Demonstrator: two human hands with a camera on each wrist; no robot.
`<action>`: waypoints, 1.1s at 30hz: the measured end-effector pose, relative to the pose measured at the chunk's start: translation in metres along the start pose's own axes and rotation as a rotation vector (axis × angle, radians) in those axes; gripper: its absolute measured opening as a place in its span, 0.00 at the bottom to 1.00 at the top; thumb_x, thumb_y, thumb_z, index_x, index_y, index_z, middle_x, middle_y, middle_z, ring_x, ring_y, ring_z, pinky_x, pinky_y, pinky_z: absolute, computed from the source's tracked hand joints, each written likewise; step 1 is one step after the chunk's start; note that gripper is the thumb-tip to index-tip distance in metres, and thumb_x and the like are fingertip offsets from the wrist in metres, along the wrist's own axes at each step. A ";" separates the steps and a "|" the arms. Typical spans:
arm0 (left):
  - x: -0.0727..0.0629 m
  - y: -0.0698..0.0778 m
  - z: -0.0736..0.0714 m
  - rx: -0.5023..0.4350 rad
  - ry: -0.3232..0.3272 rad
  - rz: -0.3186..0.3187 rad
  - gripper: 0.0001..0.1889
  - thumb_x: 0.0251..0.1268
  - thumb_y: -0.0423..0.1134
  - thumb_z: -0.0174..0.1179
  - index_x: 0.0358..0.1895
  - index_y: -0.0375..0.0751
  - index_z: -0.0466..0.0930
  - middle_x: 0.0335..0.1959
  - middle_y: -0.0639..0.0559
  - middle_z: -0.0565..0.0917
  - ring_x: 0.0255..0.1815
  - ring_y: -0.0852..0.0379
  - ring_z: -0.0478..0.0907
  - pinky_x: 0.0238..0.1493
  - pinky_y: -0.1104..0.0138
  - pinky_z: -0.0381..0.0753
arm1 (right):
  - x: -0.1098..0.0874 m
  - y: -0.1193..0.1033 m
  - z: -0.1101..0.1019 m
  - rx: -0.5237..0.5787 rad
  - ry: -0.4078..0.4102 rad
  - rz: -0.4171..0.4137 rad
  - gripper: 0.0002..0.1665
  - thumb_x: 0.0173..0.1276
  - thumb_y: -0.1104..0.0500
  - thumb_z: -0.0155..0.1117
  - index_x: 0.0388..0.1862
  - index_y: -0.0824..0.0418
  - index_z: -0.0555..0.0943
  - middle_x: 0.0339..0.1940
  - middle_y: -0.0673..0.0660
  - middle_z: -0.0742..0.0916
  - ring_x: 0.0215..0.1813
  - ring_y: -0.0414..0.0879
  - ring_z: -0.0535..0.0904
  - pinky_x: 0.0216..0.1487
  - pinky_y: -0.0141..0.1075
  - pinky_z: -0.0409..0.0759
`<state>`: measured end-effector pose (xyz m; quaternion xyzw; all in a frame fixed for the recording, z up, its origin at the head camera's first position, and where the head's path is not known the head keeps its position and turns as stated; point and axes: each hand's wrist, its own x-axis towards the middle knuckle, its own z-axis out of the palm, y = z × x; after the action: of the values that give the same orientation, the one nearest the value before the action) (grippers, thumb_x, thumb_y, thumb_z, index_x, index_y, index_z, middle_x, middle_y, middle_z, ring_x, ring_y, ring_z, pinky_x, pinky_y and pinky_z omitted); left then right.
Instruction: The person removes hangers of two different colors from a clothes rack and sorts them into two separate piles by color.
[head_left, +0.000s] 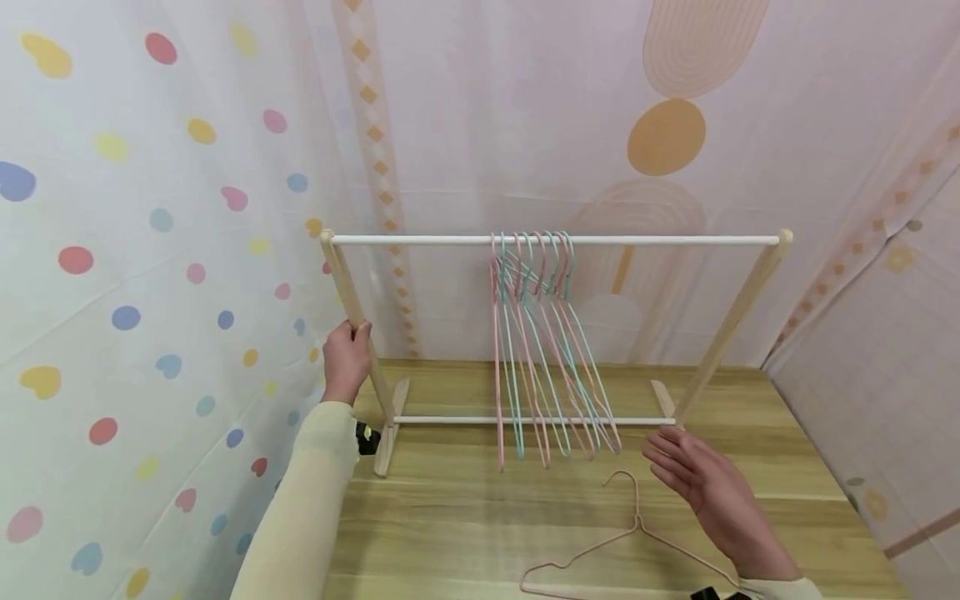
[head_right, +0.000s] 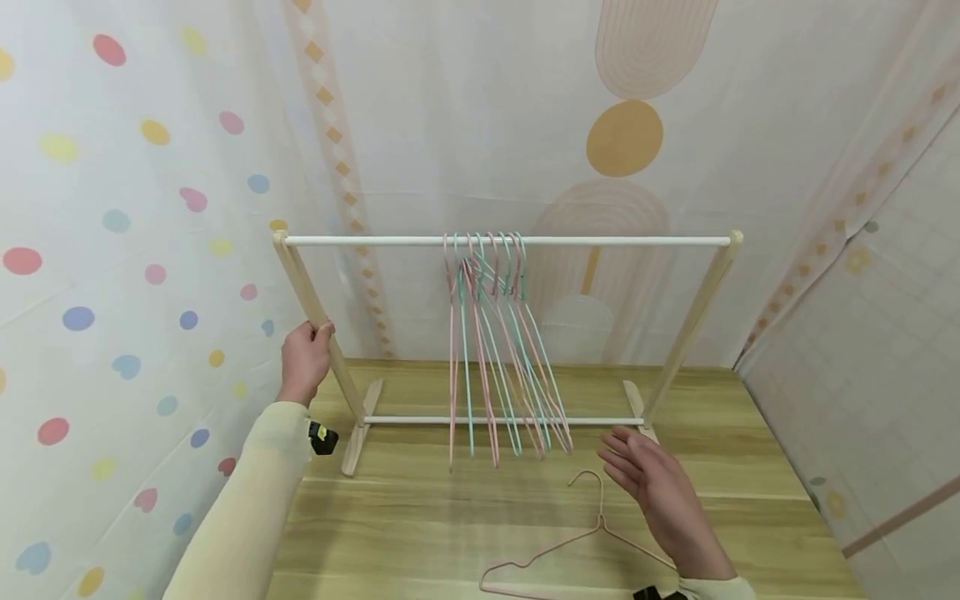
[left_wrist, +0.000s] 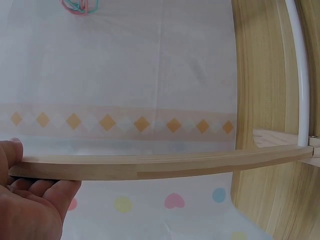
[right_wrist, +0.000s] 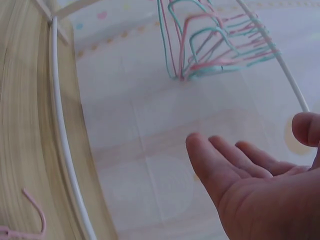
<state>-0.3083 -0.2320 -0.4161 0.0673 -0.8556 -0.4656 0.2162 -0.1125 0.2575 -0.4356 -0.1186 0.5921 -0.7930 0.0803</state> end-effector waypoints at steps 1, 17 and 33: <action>0.000 0.000 0.000 -0.001 0.002 0.000 0.17 0.78 0.43 0.49 0.36 0.31 0.75 0.23 0.44 0.70 0.25 0.48 0.68 0.26 0.61 0.70 | 0.003 0.000 0.003 -0.011 0.012 0.005 0.37 0.83 0.52 0.36 0.73 0.79 0.43 0.60 0.49 0.79 0.62 0.44 0.75 0.60 0.38 0.70; -0.001 0.003 -0.001 0.001 0.012 0.006 0.18 0.77 0.44 0.49 0.33 0.31 0.73 0.21 0.44 0.68 0.24 0.47 0.67 0.27 0.59 0.68 | 0.041 0.008 0.036 -0.010 0.106 0.133 0.42 0.81 0.44 0.40 0.76 0.73 0.46 0.75 0.70 0.57 0.74 0.56 0.56 0.65 0.39 0.65; -0.002 0.004 -0.001 0.000 0.012 0.004 0.18 0.78 0.44 0.48 0.35 0.30 0.74 0.21 0.45 0.67 0.23 0.48 0.66 0.26 0.60 0.68 | 0.063 0.006 0.059 -0.058 0.182 0.136 0.39 0.79 0.47 0.48 0.76 0.69 0.52 0.72 0.66 0.63 0.69 0.52 0.64 0.57 0.32 0.71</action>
<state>-0.3058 -0.2301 -0.4132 0.0682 -0.8544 -0.4648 0.2222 -0.1560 0.1851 -0.4196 -0.0080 0.6264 -0.7757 0.0762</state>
